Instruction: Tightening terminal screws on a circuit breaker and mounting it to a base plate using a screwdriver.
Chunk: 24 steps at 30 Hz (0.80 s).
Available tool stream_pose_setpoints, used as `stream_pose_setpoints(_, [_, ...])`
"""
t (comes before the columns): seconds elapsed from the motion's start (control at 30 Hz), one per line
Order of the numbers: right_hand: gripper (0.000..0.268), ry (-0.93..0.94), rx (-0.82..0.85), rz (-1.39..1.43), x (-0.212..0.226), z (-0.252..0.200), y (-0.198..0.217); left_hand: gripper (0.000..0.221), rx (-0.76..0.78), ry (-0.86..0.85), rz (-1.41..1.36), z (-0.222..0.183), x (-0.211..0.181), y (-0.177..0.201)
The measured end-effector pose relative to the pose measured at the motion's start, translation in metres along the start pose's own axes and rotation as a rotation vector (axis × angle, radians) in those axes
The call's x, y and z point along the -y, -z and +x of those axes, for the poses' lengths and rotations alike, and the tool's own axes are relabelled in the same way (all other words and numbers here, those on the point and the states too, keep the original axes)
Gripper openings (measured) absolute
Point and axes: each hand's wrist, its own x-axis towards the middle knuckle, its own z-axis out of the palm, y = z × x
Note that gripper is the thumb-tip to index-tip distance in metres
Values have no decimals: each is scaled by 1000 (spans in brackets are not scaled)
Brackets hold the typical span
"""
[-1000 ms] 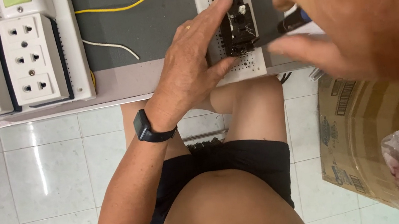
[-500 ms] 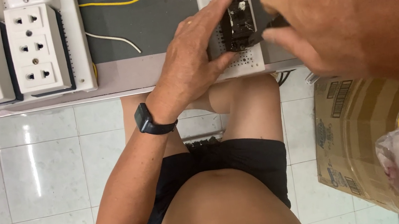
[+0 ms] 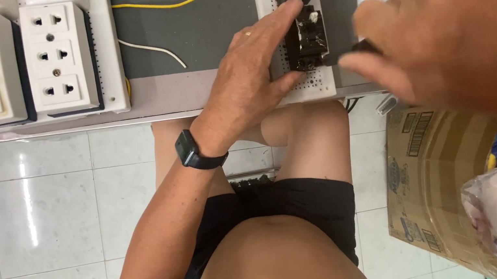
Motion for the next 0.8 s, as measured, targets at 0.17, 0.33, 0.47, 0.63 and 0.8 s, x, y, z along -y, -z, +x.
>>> stream_pose_setpoints(0.17, [47, -90, 1, -177, -6, -5, -12, 94, 4, 3, 7, 0, 0, -1])
stream_pose_setpoints(0.33, [20, 225, -81, 56, -1, 19, 27, 90, 25, 46, -58, 0, -5, 5])
stream_pose_setpoints(0.47, [43, 484, 183, -96, 7, 39, 42, 95, 11, 83, -54, 1, -3, 3])
stream_pose_setpoints(0.63, [22, 119, 326, -40, -3, 44, 18, 95, 16, 71, -81, 2, 0, 5])
stream_pose_setpoints(0.8, [53, -58, 564, -16, 1, 42, 37, 93, -39, 28, -68, 1, 2, -1])
